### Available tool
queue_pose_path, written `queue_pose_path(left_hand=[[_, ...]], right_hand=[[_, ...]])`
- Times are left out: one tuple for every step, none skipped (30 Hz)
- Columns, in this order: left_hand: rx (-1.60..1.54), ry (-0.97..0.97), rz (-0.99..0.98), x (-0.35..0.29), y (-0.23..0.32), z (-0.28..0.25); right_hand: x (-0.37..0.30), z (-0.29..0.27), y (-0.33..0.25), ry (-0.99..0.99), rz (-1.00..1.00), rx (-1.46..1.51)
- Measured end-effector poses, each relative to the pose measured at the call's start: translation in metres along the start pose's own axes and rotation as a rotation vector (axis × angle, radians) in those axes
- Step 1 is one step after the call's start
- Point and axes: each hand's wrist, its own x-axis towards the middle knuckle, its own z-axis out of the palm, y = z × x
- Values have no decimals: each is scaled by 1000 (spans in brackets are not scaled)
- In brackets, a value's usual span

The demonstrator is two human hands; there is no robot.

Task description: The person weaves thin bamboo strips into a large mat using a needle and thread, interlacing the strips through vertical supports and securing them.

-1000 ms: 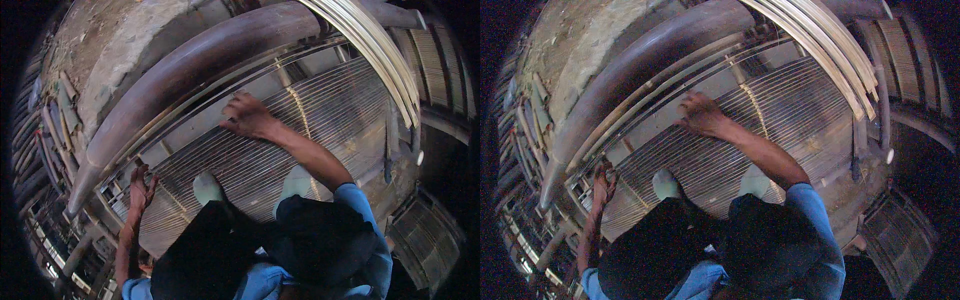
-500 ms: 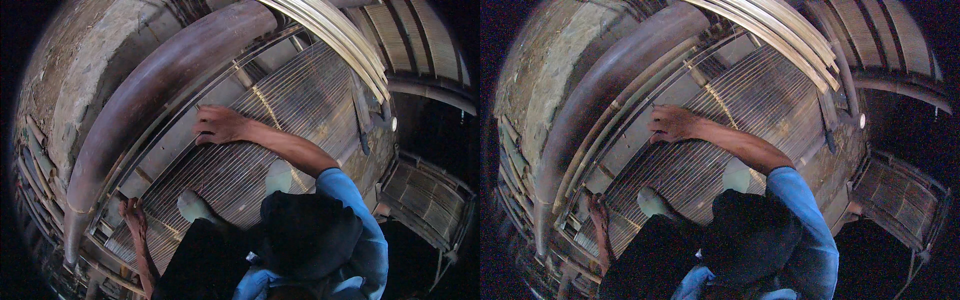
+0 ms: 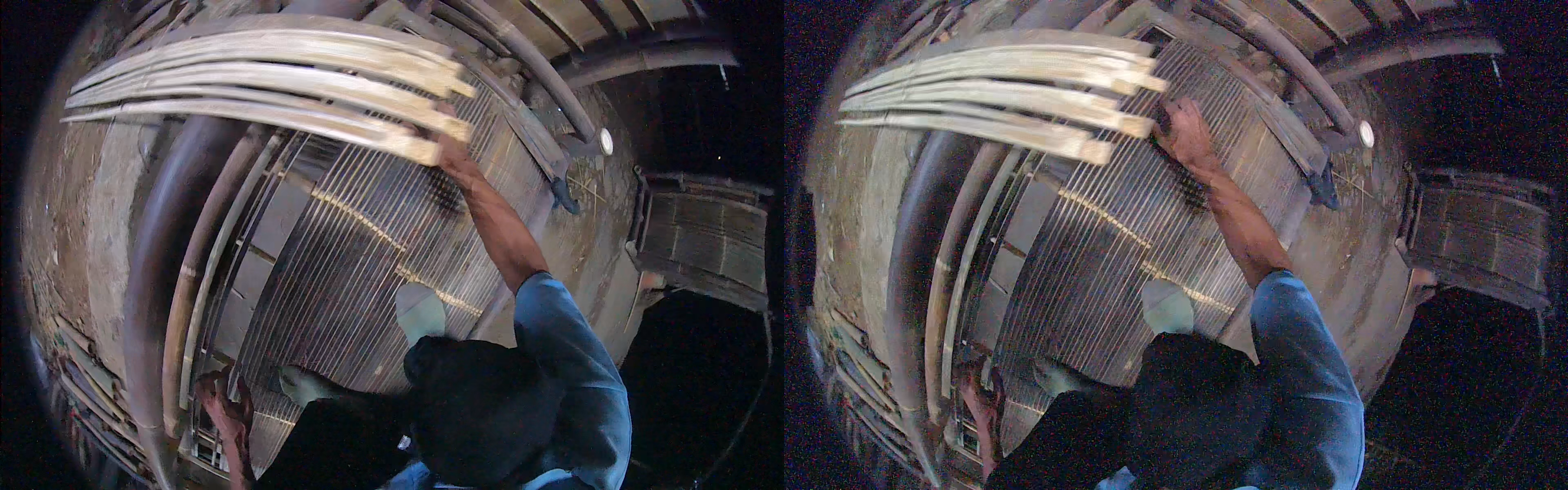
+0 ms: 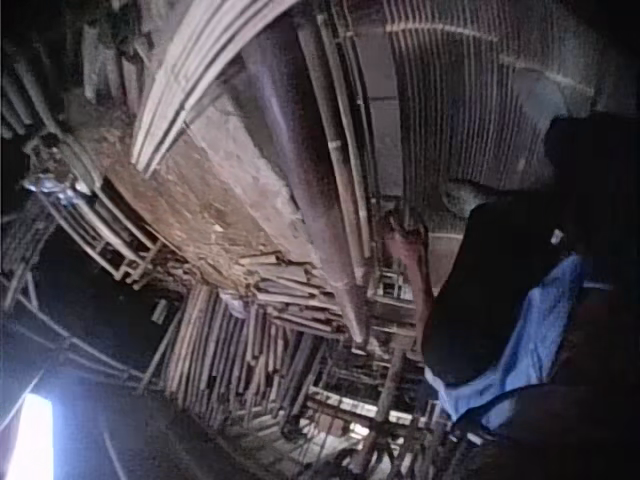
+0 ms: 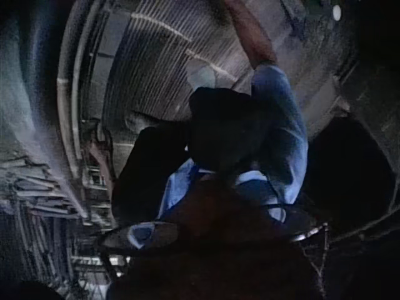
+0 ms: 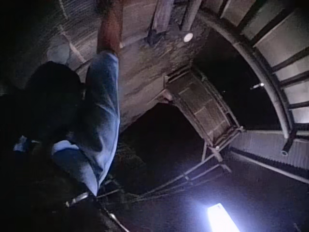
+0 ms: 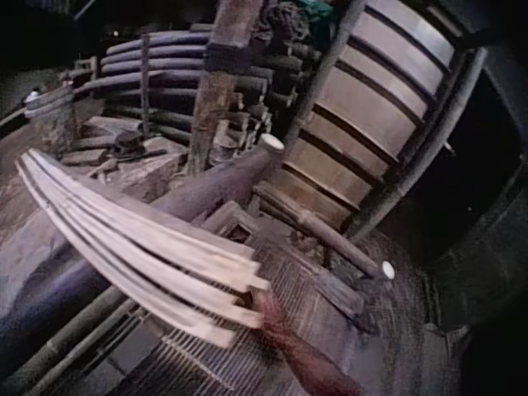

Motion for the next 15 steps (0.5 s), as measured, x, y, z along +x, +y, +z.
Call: queue_pose_path(left_hand=[[74, 104, 206, 19, 25, -22], [92, 99, 214, 36, 46, -41], [90, -6, 302, 51, 66, -57], [78, -111, 404, 68, 83, -67], [116, -157, 445, 79, 93, -75], [128, -159, 450, 92, 106, -78], [146, -149, 536, 106, 122, -80], [153, -136, 632, 124, 139, -78], [123, -103, 712, 143, 151, -69], [107, -78, 766, 159, 158, -58], [70, -126, 735, 177, 178, -40], [31, -175, 708, 194, 201, -20], [15, -185, 698, 207, 215, -3], [-2, -197, 685, 219, 227, 18], [-66, -140, 659, 233, 238, 44]], right_hand=[[1, 1, -12, 25, -2, -22], [3, -4, -27, -47, -82, -296], [6, -11, -42, -96, -181, -567], [10, -17, -32, -137, -34, -610], [10, -15, -35, -153, -80, -652], [11, -16, -39, -169, -128, -702], [11, -11, -29, -160, -123, -695], [13, -13, -13, -99, -209, -815], [13, -18, 3, -38, -295, -938], [14, -8, 1, -37, -293, -923], [15, -5, -4, -192, -196, -885], [16, -4, -9, -343, -96, -844], [15, -8, -11, -397, -120, -659], [15, -6, -17, -392, -110, -658], [16, 1, -30, -460, -38, -530]])
